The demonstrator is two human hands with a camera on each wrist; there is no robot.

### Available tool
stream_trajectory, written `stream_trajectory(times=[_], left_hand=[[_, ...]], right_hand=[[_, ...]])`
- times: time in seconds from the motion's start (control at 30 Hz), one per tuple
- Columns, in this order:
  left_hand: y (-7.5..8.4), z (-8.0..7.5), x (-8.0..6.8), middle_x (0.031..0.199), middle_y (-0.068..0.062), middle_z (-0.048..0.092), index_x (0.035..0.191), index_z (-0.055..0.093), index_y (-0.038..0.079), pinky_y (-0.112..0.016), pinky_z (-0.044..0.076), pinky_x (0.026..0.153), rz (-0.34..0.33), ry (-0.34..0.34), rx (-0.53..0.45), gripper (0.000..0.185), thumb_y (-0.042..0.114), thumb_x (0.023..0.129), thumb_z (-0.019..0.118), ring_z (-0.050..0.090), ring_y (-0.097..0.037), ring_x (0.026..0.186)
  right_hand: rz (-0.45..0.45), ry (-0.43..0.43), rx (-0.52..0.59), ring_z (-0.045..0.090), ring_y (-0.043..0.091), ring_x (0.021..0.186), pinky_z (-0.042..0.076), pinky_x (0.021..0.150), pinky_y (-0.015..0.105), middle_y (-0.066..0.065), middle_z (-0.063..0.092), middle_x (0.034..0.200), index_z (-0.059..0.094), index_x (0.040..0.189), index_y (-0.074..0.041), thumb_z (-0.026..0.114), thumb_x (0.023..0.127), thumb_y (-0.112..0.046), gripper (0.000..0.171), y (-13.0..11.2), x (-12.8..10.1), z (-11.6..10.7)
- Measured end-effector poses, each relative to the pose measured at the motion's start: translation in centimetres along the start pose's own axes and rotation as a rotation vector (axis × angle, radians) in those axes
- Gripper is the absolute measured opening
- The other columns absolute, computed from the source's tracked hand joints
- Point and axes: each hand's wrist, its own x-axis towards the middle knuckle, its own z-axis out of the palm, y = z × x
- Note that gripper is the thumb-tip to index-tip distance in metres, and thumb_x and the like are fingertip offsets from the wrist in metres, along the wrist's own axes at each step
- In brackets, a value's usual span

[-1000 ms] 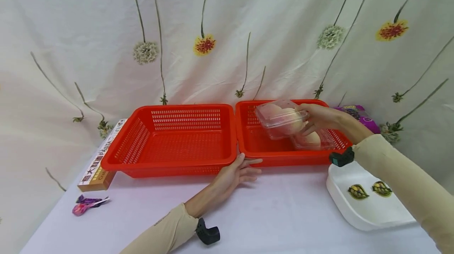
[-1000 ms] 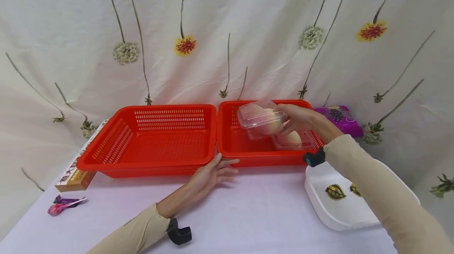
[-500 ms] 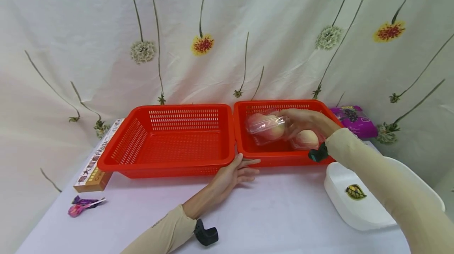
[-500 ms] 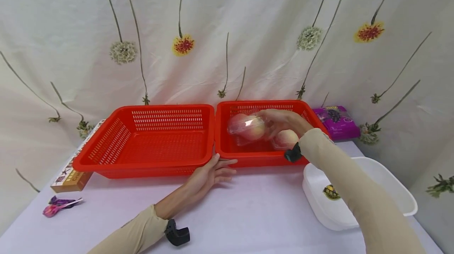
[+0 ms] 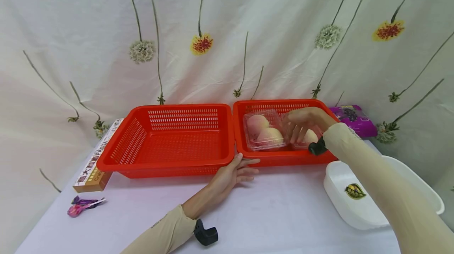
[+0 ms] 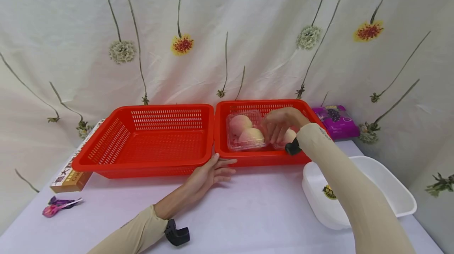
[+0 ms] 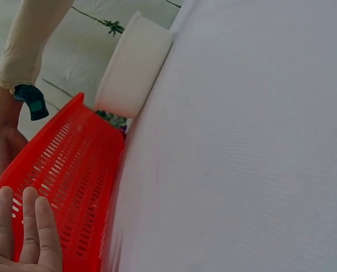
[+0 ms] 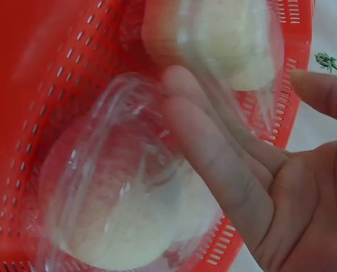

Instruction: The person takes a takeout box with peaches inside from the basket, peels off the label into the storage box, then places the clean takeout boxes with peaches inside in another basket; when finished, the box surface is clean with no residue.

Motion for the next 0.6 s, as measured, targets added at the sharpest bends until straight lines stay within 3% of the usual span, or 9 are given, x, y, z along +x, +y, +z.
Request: stream_trajectory(times=[0.27, 0.43, 0.6], left_hand=[[0.0, -0.2, 0.1, 0.139, -0.017, 0.052, 0.131, 0.051, 0.008, -0.039, 0.049, 0.096, 0.015, 0.001, -0.007, 0.051, 0.046, 0.101, 0.038, 0.063, -0.021, 0.109], [0.0, -0.3, 0.0, 0.139, -0.017, 0.052, 0.133, 0.051, 0.008, -0.04, 0.048, 0.097, -0.004, 0.002, 0.001, 0.05, 0.044, 0.102, 0.036, 0.062, -0.022, 0.111], [-0.2, -0.3, -0.2, 0.13, -0.013, 0.06, 0.132, 0.05, -0.002, -0.038, 0.048, 0.097, -0.011, -0.009, 0.036, 0.054, 0.04, 0.104, 0.032, 0.063, -0.023, 0.111]], right_hand=[[0.004, -0.066, 0.012, 0.071, 0.031, 0.088, 0.054, 0.083, 0.04, 0.023, 0.067, 0.113, 0.059, 0.119, 0.005, 0.057, 0.094, -0.036, 0.048, -1.0, -0.1, 0.3], [-0.053, 0.041, -0.057, 0.071, 0.029, 0.079, 0.056, 0.078, 0.039, 0.023, 0.067, 0.106, 0.059, 0.12, 0.004, 0.056, 0.095, -0.035, 0.046, -0.9, -0.2, 0.8], [-0.197, 0.18, -0.235, 0.067, 0.033, 0.085, 0.057, 0.076, 0.042, 0.027, 0.055, 0.119, 0.043, 0.136, 0.006, 0.046, 0.1, -0.027, 0.049, -1.3, -1.2, 1.7]])
